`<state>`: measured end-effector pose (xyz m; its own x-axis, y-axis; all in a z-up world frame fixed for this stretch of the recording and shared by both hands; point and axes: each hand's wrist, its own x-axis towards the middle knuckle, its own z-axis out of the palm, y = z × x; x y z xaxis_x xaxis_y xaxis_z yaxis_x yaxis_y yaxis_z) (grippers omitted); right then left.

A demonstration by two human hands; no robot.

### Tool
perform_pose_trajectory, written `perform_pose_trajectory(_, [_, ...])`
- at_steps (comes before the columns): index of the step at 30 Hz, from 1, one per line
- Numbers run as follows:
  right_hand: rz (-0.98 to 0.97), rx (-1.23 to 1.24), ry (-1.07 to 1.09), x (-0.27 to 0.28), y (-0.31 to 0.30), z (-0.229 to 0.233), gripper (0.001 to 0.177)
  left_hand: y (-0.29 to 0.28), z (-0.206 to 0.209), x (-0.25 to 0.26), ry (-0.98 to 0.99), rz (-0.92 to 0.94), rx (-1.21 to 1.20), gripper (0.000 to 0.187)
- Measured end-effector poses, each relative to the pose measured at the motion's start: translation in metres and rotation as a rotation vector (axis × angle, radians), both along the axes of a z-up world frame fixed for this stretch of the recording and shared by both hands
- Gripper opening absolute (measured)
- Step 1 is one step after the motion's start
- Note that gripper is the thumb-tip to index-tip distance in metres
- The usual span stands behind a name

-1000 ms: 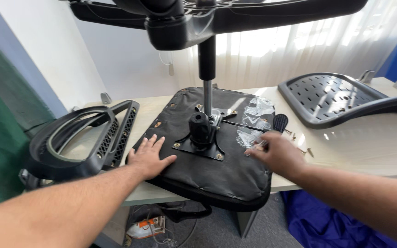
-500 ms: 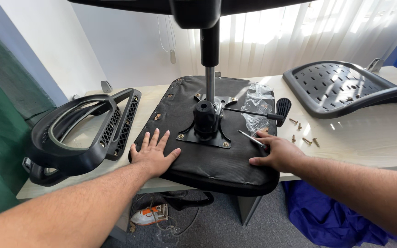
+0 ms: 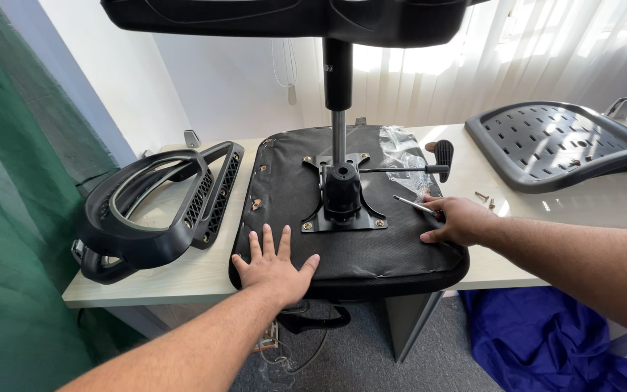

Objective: The person uses a screwdriver to remove screws from the underside of an office chair seat, detaching the armrests and the central gas lift mechanism. The removed parts and screws are placed on the table.

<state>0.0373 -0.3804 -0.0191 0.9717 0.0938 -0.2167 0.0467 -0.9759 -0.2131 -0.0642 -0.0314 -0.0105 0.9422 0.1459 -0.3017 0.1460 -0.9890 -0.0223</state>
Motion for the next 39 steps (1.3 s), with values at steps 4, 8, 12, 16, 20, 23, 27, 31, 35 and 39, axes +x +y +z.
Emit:
perform_pose_trajectory(4, [0.011, -0.004, -0.049, 0.003, -0.003, -0.002, 0.091, -0.014, 0.014, -0.009, 0.027, 0.008, 0.044, 0.092])
perform_pose_trajectory(8, [-0.090, -0.022, -0.036, -0.007, -0.001, 0.004, 0.097, -0.009, 0.029, -0.003, 0.001, -0.069, 0.115, 0.094])
perform_pose_trajectory(12, [-0.181, -0.086, -0.070, -0.018, 0.009, 0.012, 0.106, 0.008, 0.027, 0.009, -0.166, -0.119, 0.050, 0.092])
perform_pose_trajectory(16, [-0.217, -0.111, -0.051, -0.026, 0.015, 0.017, 0.101, 0.032, 0.009, 0.027, -0.257, -0.149, 0.008, 0.080])
perform_pose_trajectory(20, [-0.190, -0.148, -0.064, -0.029, 0.015, 0.018, 0.093, 0.045, -0.015, 0.043, -0.390, -0.263, 0.010, 0.074])
perform_pose_trajectory(23, [-0.137, -0.208, -0.071, -0.027, 0.016, 0.018, 0.086, 0.046, -0.025, 0.054, -0.308, -0.247, -0.054, 0.079])
perform_pose_trajectory(27, [-0.073, -0.245, -0.106, -0.019, 0.012, 0.015, 0.071, 0.045, -0.028, 0.056, -0.241, -0.252, -0.052, 0.082])
perform_pose_trajectory(31, [-0.082, -0.169, -0.135, -0.021, 0.009, 0.009, 0.064, 0.042, -0.026, 0.049, -0.269, -0.302, -0.042, 0.082])
perform_pose_trajectory(35, [-0.187, -0.047, -0.167, -0.043, 0.025, 0.003, 0.043, 0.040, -0.014, 0.049, -0.221, -0.295, -0.090, 0.085])
perform_pose_trajectory(39, [-0.144, 0.016, -0.031, -0.060, 0.054, 0.028, 0.039, 0.051, 0.004, 0.056, -0.114, -0.351, -0.072, 0.092])
